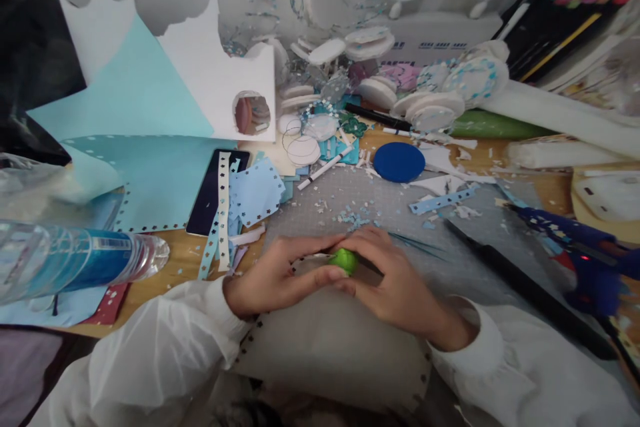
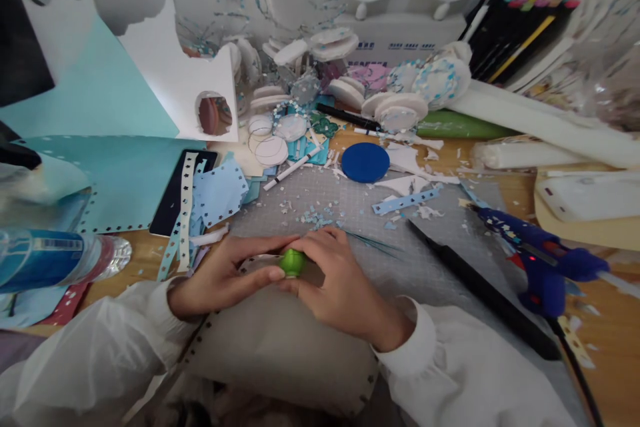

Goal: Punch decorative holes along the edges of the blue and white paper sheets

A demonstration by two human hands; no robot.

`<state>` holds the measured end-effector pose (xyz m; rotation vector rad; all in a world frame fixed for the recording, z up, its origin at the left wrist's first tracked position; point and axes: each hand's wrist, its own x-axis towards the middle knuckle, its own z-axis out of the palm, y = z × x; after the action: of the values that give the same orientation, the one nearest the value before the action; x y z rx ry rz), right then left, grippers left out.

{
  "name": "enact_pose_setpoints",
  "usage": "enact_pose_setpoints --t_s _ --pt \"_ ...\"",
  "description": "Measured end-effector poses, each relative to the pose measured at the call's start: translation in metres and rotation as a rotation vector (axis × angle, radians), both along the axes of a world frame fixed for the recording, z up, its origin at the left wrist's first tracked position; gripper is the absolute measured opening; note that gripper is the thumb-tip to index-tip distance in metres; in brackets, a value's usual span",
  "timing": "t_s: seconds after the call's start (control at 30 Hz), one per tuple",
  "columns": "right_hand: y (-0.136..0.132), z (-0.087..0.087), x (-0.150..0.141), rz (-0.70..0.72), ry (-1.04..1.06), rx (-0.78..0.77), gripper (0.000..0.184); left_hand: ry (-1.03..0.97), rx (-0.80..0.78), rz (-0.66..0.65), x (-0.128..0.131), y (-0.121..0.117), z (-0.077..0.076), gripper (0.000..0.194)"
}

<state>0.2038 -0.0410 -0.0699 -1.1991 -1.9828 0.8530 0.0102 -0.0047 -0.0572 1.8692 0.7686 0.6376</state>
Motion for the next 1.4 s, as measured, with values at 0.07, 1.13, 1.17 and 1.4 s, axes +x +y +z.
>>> enact_pose_setpoints --t_s 0.07,1.13,1.17,1.4 --pt "-0.001 0.002 0.003 0.002 -0.003 -0.006 0.021 0.013 -0.002 0.020 -0.001 0.001 -0.002 0.036" --pt "0.002 0.007 0.017 -0.002 -0.096 0.053 0.035 0.159 0.010 0.180 -0.005 -0.002 -0.007 0.015" --pt "0.002 0.007 0.017 -0.005 -0.095 0.052 0.035 0.155 0.009 0.180 -0.005 -0.002 -0.006 0.014" --pt "-0.001 0.000 0.016 0.057 -0.077 -0.110 0.042 0.115 0.056 0.147 -0.005 -0.003 -0.005 0.014"
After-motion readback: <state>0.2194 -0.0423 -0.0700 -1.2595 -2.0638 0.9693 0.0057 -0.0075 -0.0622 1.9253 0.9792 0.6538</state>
